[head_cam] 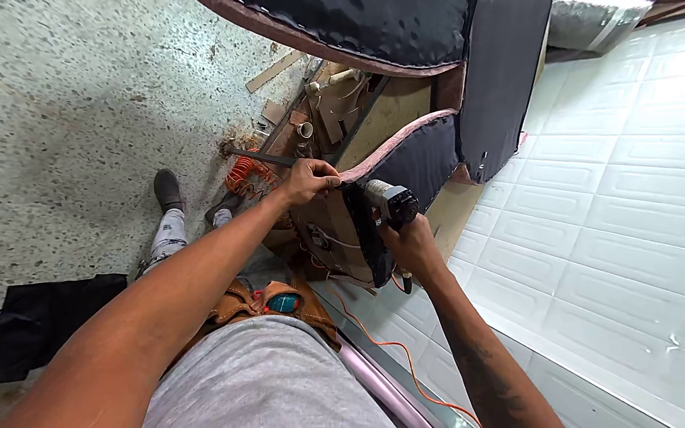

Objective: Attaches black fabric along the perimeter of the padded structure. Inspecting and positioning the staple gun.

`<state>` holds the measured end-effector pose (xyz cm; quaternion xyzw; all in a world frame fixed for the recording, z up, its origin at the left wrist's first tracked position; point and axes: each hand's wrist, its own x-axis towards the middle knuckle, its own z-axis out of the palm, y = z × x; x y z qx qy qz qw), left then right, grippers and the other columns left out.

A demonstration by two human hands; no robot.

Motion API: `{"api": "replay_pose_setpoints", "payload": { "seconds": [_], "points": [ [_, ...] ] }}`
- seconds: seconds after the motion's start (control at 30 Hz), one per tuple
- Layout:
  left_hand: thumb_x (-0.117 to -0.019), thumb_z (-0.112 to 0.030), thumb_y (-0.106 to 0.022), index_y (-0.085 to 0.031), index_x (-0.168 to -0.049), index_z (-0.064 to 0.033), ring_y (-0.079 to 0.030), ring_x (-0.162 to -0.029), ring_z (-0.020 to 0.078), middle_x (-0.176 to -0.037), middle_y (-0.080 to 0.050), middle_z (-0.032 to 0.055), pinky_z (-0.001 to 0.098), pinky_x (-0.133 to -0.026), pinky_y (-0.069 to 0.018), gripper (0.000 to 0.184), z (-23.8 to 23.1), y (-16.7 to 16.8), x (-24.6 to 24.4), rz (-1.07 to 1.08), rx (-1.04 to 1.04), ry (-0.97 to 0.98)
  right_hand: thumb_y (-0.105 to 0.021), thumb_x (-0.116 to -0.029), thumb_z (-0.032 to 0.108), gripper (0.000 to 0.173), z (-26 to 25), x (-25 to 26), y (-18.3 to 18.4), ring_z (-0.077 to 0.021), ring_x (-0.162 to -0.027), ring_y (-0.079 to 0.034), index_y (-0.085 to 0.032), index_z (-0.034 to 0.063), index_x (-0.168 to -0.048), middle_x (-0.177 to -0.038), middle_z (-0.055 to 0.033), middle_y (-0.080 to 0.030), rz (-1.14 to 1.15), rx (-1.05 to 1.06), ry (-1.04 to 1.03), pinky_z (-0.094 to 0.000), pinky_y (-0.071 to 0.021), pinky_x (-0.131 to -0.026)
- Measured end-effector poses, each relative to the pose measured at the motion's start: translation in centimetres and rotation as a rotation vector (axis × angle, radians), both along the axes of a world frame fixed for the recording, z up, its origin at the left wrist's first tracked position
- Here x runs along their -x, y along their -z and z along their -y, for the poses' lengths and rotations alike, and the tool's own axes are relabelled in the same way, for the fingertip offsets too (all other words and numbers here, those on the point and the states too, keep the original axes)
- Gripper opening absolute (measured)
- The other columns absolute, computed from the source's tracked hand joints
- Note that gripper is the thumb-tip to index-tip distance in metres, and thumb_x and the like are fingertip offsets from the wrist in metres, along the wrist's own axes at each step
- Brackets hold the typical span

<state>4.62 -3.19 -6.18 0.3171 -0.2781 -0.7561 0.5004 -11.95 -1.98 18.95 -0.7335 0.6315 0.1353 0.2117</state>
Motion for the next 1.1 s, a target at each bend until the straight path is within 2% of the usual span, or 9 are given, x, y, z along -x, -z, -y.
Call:
{"api": "replay_pose_setpoints", "payload": {
  "seconds": [0.27,0.37,0.43,0.5,0.63,0.77,0.87,0.97,1.1],
  "points": [
    [-0.0948,-0.023,-0.076,-0.075,-0.104,-0.0058,-0.073,-0.077,0.0190,-0.092,-0.075,0.0078,0.0371,-0.073,-0.0651,0.019,-0.5,0.2,-1.1,0.080,-0.012,0.036,-0.065,-0.0929,0.027,0.018,-4.1,2.2,-2.1,-0.0108,-0.060,-0.064,-0.068,0.0234,-0.110,-0.078,0.0054,-0.067,0.022,0.017,0.110,-0.0397,-0.0580,-0.054],
    [-0.0961,-0.030,-0.074,-0.075,-0.105,-0.0081,-0.072,-0.076,0.0166,-0.090,-0.075,0.0051,0.0367,-0.074,-0.0636,0.024,-1.0,-1.2,-1.7,0.175,0.010,0.014,-0.063,-0.0924,0.027,0.022,-7.1,4.0,-2.6,-0.0142,-0.061,-0.067,-0.069,0.0240,-0.114,-0.077,0.0033,-0.069,0.104,-0.014,0.255,-0.0418,-0.0605,-0.056],
    [-0.0907,-0.035,-0.080,-0.074,-0.104,-0.0108,-0.071,-0.076,0.0143,-0.089,-0.074,0.0022,0.0362,-0.074,-0.0635,0.028,-1.0,-2.1,-1.5,0.251,0.070,0.007,-0.063,-0.0933,0.026,0.022,-9.7,5.1,-2.6,-0.0177,-0.061,-0.068,-0.070,0.0231,-0.114,-0.074,0.0006,-0.069,0.176,-0.034,0.381,-0.0431,-0.0609,-0.056],
    [-0.0869,-0.032,-0.084,-0.071,-0.102,-0.0111,-0.069,-0.074,0.0132,-0.086,-0.071,0.0014,0.0350,-0.071,-0.0623,0.029,-0.7,-2.3,-0.9,0.304,0.114,-0.008,-0.063,-0.0949,0.026,0.021,-12.4,5.8,-2.4,-0.0194,-0.060,-0.068,-0.070,0.0210,-0.114,-0.073,-0.0015,-0.069,0.235,-0.035,0.492,-0.0431,-0.0612,-0.056],
    [-0.0912,-0.024,-0.080,-0.072,-0.102,-0.0090,-0.072,-0.078,0.0157,-0.090,-0.073,0.0032,0.0384,-0.075,-0.0650,0.020,-0.1,-1.3,-1.4,0.336,0.148,0.021,-0.064,-0.0949,0.021,0.019,-17.5,6.9,-1.8,-0.0217,-0.057,-0.067,-0.070,0.0152,-0.113,-0.071,-0.0046,-0.068,0.372,0.018,0.679,-0.0417,-0.0607,-0.053],
    [-0.0948,-0.032,-0.075,-0.073,-0.106,-0.0097,-0.072,-0.084,0.0173,-0.094,-0.073,0.0051,0.0438,-0.081,-0.0630,0.025,-1.6,1.2,-5.0,0.618,0.062,0.036,-0.066,-0.0920,0.017,0.022,-21.2,9.4,-0.5,-0.0218,-0.055,-0.066,-0.070,0.0145,-0.114,-0.070,-0.0045,-0.068,0.446,0.118,0.785,-0.0416,-0.0599,-0.052],
    [-0.0941,-0.034,-0.075,-0.073,-0.107,-0.0110,-0.072,-0.082,0.0204,-0.095,-0.074,0.0060,0.0490,-0.080,-0.0629,0.027,-4.0,1.7,-8.4,0.820,-0.036,0.016,-0.067,-0.0915,0.019,0.024,-21.8,12.6,0.6,-0.0229,-0.054,-0.066,-0.068,0.0133,-0.115,-0.070,-0.0050,-0.069,0.505,0.190,0.827,-0.0419,-0.0602,-0.051],
    [-0.0924,-0.035,-0.077,-0.071,-0.113,-0.0173,-0.068,-0.080,0.0132,-0.099,-0.071,-0.0002,0.0401,-0.074,-0.0619,0.028,-7.2,-1.2,-8.6,1.074,0.142,-0.125,-0.066,-0.0937,0.022,0.024,-21.2,16.1,1.3,-0.0239,-0.054,-0.066,-0.069,0.0129,-0.116,-0.071,-0.0063,-0.069,0.571,0.226,0.849,-0.0419,-0.0600,-0.050],
    [-0.0948,-0.021,-0.074,-0.070,-0.131,-0.0146,-0.069,-0.095,0.0119,-0.127,-0.066,0.0039,0.0331,-0.080,-0.0632,0.037,-7.0,-5.9,-2.4,1.065,0.483,-0.299,-0.065,-0.0935,0.022,0.026,-18.1,18.7,1.2,-0.0242,-0.055,-0.067,-0.069,0.0140,-0.118,-0.072,-0.0073,-0.070,0.627,0.186,0.806,-0.0415,-0.0599,-0.051]
  ]
}}
